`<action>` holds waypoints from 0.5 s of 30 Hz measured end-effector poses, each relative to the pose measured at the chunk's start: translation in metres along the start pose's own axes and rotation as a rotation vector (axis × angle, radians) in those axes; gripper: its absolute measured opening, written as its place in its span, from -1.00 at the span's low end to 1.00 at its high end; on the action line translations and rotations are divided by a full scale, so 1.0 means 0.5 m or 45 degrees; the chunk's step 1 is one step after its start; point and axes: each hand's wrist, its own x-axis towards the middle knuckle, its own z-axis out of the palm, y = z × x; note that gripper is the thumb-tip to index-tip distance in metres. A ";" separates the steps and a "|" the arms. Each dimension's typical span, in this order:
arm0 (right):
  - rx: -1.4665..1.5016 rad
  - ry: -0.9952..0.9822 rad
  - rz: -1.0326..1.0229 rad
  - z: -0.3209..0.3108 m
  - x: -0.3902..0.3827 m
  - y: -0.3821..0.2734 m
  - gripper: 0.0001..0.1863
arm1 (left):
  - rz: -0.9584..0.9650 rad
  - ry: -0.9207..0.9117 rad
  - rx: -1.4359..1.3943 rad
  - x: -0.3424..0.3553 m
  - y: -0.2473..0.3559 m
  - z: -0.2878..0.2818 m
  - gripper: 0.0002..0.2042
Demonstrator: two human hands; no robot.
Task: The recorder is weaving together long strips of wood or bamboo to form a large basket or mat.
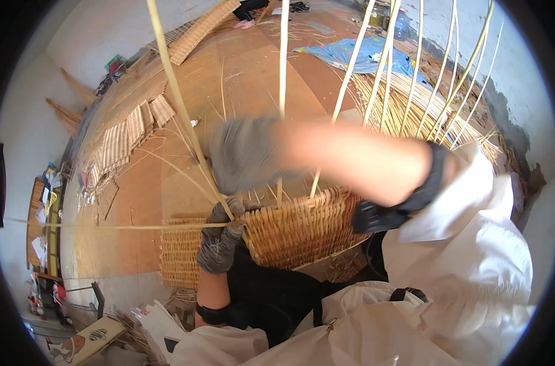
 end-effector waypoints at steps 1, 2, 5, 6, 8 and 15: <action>0.322 0.071 -0.117 -0.013 -0.017 0.014 -0.73 | -0.108 -0.093 -0.130 0.004 -0.005 -0.017 -0.73; 0.579 0.138 -0.174 -0.021 -0.061 0.010 -0.73 | -0.099 -0.104 -0.142 0.015 0.009 -0.010 -0.73; 0.951 0.279 -0.233 -0.024 -0.148 0.014 -0.71 | -0.116 -0.204 -0.155 0.038 0.045 0.033 -0.77; 0.971 0.246 -0.285 -0.009 -0.134 0.037 -0.71 | -0.131 -0.157 -0.115 0.021 0.055 0.016 -0.77; 0.965 0.536 -0.692 0.031 -0.112 0.080 -0.75 | -0.188 -0.189 -0.351 0.006 0.055 0.002 -0.79; 1.579 0.856 -0.227 0.311 -0.163 0.197 -0.66 | -0.281 -0.211 0.011 0.038 0.117 0.040 -0.73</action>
